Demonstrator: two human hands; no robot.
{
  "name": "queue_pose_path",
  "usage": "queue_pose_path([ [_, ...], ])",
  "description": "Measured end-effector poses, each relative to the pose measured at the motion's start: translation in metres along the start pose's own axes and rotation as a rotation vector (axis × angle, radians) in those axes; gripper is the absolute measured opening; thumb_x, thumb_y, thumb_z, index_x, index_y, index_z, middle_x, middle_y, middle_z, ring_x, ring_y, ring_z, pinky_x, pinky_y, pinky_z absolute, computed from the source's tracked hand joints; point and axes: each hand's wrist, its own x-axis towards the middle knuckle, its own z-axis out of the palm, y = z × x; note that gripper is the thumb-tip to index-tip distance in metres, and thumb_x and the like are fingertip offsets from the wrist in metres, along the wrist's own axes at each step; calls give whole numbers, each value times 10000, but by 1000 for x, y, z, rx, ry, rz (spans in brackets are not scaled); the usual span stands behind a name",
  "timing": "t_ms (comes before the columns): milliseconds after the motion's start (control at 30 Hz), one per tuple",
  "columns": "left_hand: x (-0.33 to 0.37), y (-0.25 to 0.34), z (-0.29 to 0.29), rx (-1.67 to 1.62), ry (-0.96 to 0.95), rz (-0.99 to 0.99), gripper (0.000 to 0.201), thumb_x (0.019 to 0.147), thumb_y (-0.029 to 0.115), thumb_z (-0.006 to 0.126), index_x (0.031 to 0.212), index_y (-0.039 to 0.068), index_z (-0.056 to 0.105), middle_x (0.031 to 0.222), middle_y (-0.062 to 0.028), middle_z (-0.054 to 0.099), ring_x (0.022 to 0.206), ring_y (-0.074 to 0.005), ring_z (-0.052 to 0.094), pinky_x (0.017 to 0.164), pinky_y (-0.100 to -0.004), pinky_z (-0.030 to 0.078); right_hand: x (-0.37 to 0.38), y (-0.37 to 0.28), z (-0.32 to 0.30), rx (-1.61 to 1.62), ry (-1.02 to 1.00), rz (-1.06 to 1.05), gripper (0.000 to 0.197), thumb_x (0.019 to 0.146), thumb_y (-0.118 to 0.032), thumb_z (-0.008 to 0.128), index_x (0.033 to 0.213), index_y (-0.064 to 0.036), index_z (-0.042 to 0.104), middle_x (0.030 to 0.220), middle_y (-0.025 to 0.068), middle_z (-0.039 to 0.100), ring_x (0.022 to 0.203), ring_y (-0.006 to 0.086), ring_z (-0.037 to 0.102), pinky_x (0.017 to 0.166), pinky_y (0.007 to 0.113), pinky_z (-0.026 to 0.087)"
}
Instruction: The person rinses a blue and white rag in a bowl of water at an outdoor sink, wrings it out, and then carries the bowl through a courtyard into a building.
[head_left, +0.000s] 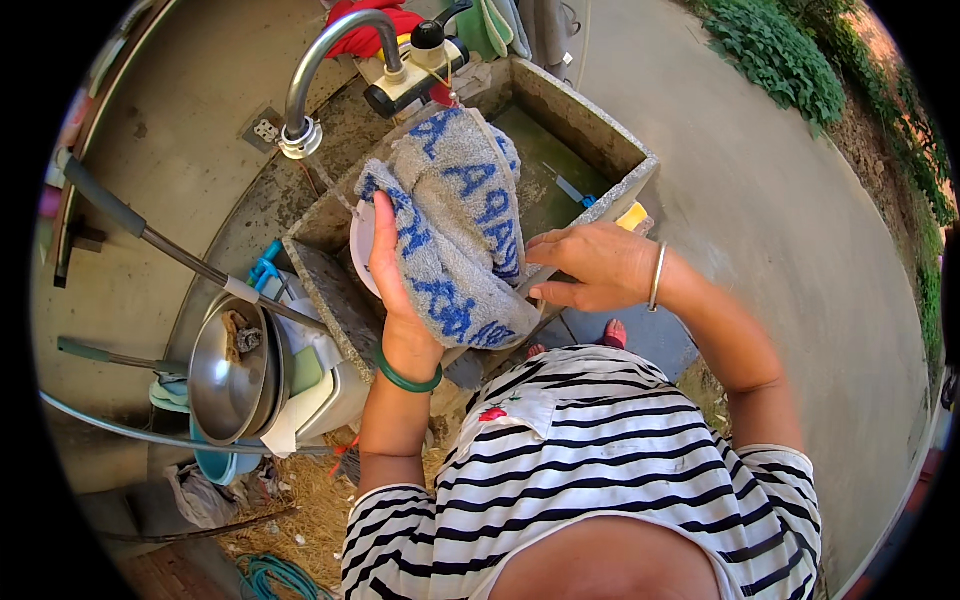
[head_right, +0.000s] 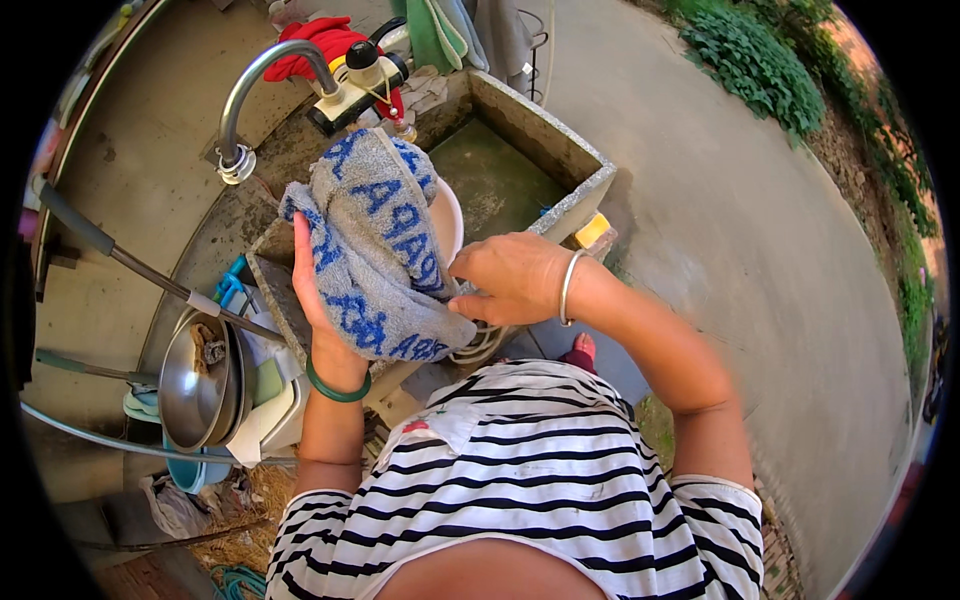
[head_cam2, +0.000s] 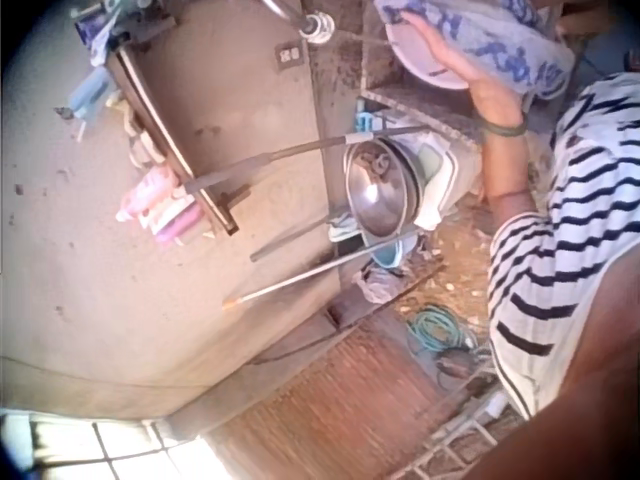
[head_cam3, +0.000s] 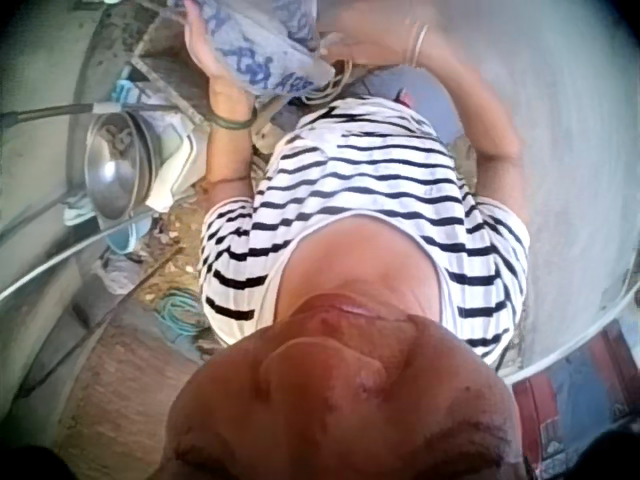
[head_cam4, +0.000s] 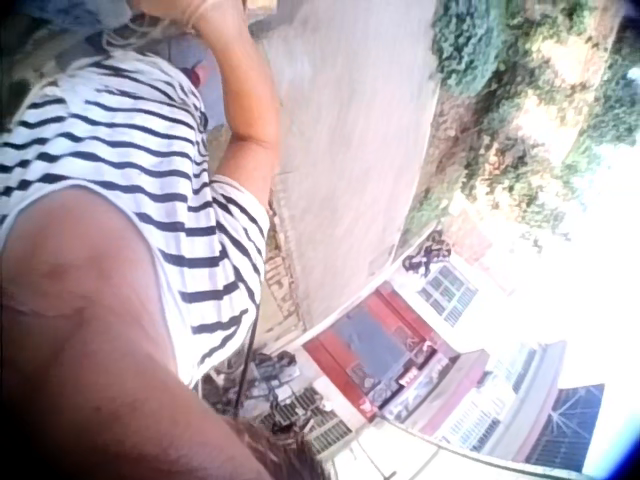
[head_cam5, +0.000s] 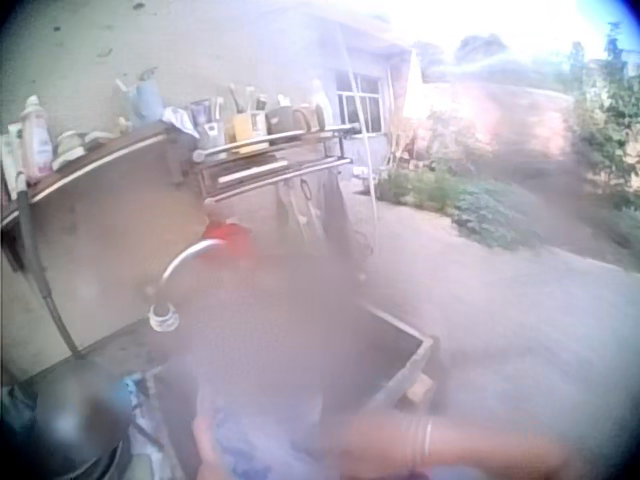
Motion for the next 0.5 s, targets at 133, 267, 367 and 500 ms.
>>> queue_pose_path([
  [133, 4, -1, 1, -49, -70, -25, 557, 942, 473, 369, 1289, 47, 457, 1242, -135, 539, 1106, -295, 533, 984, -422, 389, -9, 16, 4, 166, 111, 63, 391, 875, -311, 538, 1043, 37, 594, 998, 203, 626, 924, 366, 596, 823, 399, 464],
  [267, 9, -5, 2, -34, -54, -20, 576, 937, 489, 371, 1291, 42, 448, 1225, -128, 547, 1078, -271, 550, 950, -390, 418, -14, 23, 9, 348, 120, 241, 502, 866, -355, 568, 1185, 30, 527, 1156, 224, 566, 1022, 333, 582, 845, 383, 466],
  [367, 11, -9, 9, 0, -57, -7, 588, 934, 488, 378, 1300, 32, 434, 1236, -147, 536, 1103, -284, 540, 952, -394, 421, -5, 35, 26, 565, 363, 287, 685, 835, -403, 617, 1333, 7, 385, 1309, 218, 460, 1182, 287, 489, 947, 371, 406],
  [500, 26, -23, 10, -78, -75, -89, 572, 934, 475, 395, 1271, 17, 460, 1198, -140, 563, 1059, -265, 567, 925, -375, 443, 24, 44, 47, 1251, 540, -62, 752, 797, -376, 682, 1354, -1, 342, 1336, 129, 438, 1240, 218, 393, 1050, 373, 275],
])
